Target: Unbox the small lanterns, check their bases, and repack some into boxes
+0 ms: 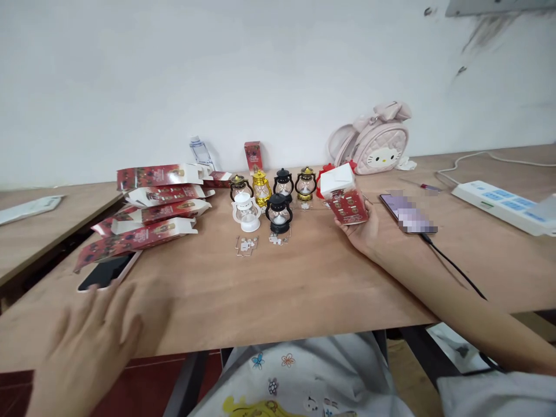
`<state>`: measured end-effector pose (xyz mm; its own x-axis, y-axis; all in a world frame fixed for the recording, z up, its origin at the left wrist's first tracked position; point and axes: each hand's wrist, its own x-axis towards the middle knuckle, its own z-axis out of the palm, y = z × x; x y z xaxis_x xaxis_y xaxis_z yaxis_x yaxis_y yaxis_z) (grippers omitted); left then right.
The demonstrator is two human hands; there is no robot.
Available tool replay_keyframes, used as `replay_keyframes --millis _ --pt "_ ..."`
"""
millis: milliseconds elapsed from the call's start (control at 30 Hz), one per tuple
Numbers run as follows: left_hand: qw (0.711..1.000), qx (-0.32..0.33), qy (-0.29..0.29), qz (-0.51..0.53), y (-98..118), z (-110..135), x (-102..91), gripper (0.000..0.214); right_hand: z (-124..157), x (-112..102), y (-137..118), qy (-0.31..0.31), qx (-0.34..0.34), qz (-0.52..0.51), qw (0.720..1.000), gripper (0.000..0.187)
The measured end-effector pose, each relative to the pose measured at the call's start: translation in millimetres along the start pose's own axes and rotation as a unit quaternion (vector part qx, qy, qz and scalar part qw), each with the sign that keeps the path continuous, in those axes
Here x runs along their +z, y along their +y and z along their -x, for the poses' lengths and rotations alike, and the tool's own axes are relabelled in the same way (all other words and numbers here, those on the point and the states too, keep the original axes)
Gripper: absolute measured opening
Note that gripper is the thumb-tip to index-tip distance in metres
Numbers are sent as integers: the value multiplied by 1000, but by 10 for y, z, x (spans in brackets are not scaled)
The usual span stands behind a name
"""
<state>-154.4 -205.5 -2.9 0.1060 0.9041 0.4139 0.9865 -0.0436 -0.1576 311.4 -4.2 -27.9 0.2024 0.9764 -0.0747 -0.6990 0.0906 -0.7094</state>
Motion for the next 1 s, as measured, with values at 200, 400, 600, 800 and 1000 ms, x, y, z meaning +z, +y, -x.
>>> replay_keyframes --millis 200,400,600,800,1000 --pt "951 255 -66 162 1135 -432 125 63 -10 -30 9 -23 -11 -4 1000 28" --pt "856 407 -158 277 1918 -691 176 64 21 -13 2 -22 -15 3 1000 26" --pt "790 470 -214 331 1761 -813 170 55 19 -28 9 -25 -11 11 1000 28" --pt "829 411 -241 293 1464 -795 160 54 39 0 -7 -13 -2 3 1000 28" --pt "864 376 -235 238 1261 -609 82 63 40 0 -6 -31 -2 2 1000 28"
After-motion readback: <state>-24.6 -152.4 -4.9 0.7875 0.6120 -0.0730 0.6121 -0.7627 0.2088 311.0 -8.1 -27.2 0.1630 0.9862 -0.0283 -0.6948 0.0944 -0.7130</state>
